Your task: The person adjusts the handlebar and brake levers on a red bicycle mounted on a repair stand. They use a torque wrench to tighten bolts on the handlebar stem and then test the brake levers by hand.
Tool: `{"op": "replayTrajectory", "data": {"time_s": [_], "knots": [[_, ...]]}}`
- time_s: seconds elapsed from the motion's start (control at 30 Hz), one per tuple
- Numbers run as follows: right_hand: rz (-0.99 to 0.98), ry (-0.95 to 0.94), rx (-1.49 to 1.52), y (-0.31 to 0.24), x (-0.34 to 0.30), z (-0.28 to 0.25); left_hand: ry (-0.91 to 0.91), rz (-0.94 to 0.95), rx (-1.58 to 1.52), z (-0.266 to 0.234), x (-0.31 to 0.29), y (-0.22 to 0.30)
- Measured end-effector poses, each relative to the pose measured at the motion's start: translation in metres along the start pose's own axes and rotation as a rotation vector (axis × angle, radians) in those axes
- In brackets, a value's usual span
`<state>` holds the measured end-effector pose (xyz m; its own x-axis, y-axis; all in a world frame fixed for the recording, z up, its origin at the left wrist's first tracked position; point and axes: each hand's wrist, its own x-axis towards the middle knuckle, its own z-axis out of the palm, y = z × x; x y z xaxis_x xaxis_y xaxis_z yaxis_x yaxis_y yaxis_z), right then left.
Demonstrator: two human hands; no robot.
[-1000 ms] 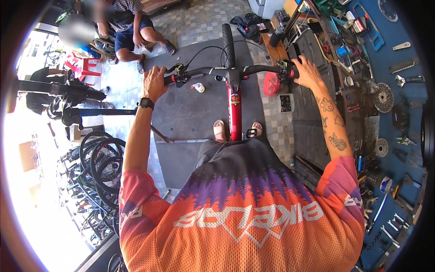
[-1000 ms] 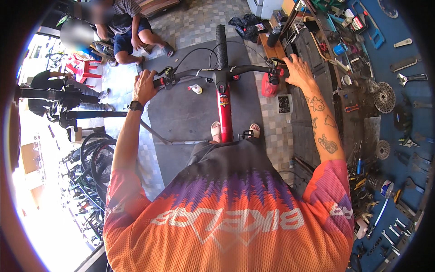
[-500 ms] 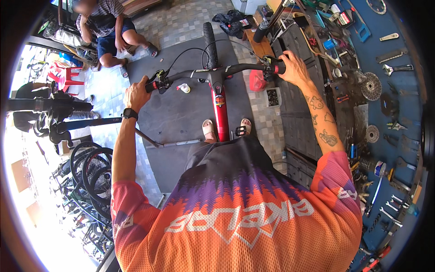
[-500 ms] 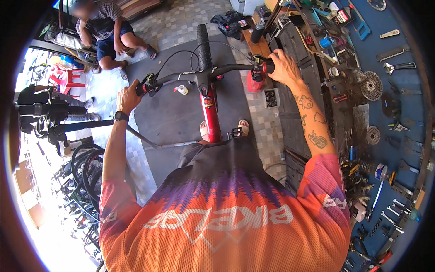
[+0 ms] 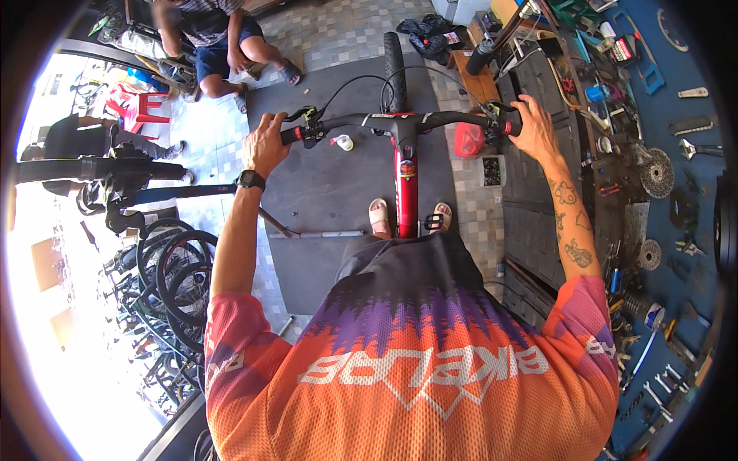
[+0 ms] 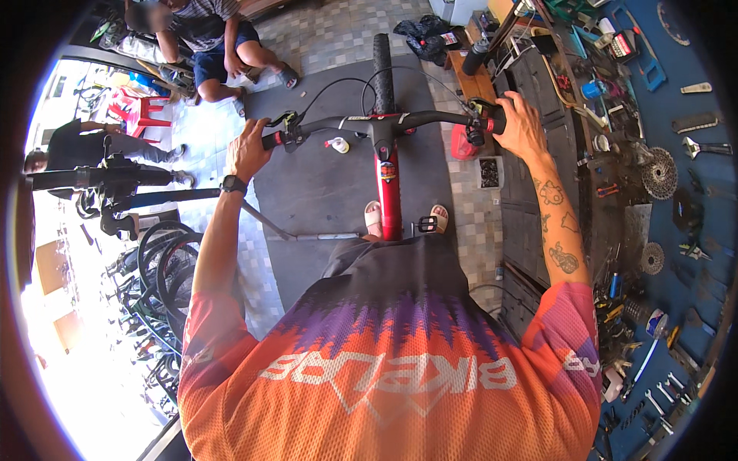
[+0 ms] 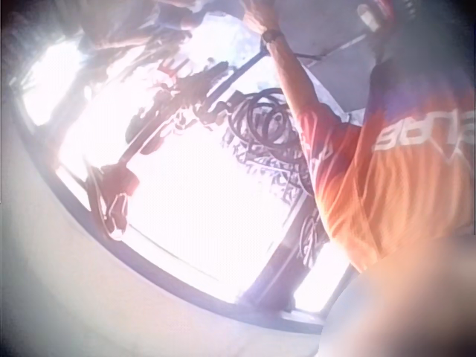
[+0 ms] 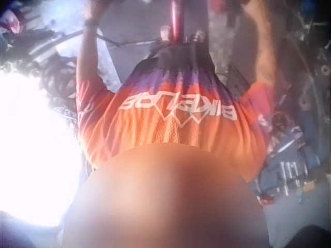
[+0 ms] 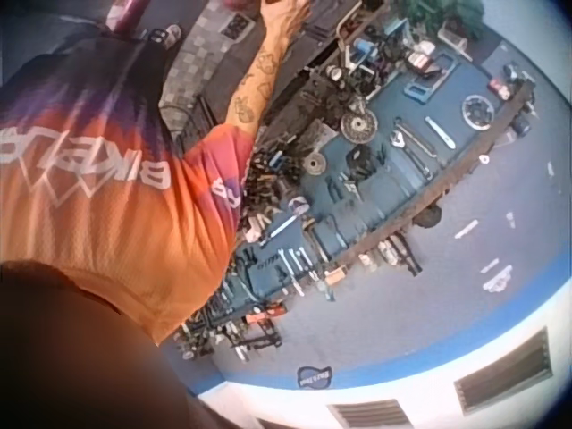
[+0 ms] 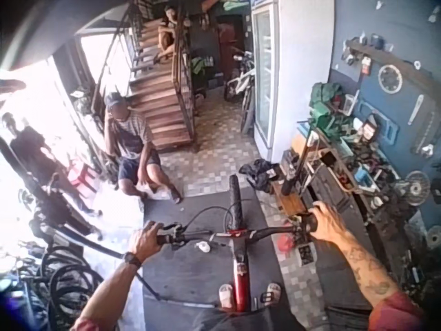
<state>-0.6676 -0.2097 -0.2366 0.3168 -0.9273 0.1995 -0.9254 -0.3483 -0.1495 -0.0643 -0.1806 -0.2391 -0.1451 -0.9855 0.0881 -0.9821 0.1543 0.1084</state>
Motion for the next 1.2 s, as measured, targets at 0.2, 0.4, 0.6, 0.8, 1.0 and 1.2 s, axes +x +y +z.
{"op": "replayTrajectory", "data": {"time_s": [0.2, 0.4, 0.6, 0.8, 1.0, 1.2], "knots": [[0.058, -0.087, 0.009, 0.010, 0.007, 0.001, 0.013, 0.024, 0.054, 0.003, 0.014, 0.003], [0.030, -0.055, -0.067, 0.016, 0.005, 0.005, 0.015, 0.007, -0.005, 0.003, 0.020, 0.008], [0.088, -0.107, -0.017, 0.021, 0.014, 0.008, 0.028, 0.021, 0.011, -0.002, 0.032, 0.011], [0.111, -0.144, -0.018, 0.019, 0.018, 0.005, 0.008, 0.001, -0.008, -0.002, 0.039, 0.012], [0.069, -0.087, -0.003, 0.017, 0.019, 0.006, 0.014, 0.011, 0.008, -0.001, 0.034, 0.004], [0.090, -0.166, 0.045, 0.024, -0.004, 0.013, -0.034, 0.028, 0.042, 0.000, 0.027, 0.012]]}}
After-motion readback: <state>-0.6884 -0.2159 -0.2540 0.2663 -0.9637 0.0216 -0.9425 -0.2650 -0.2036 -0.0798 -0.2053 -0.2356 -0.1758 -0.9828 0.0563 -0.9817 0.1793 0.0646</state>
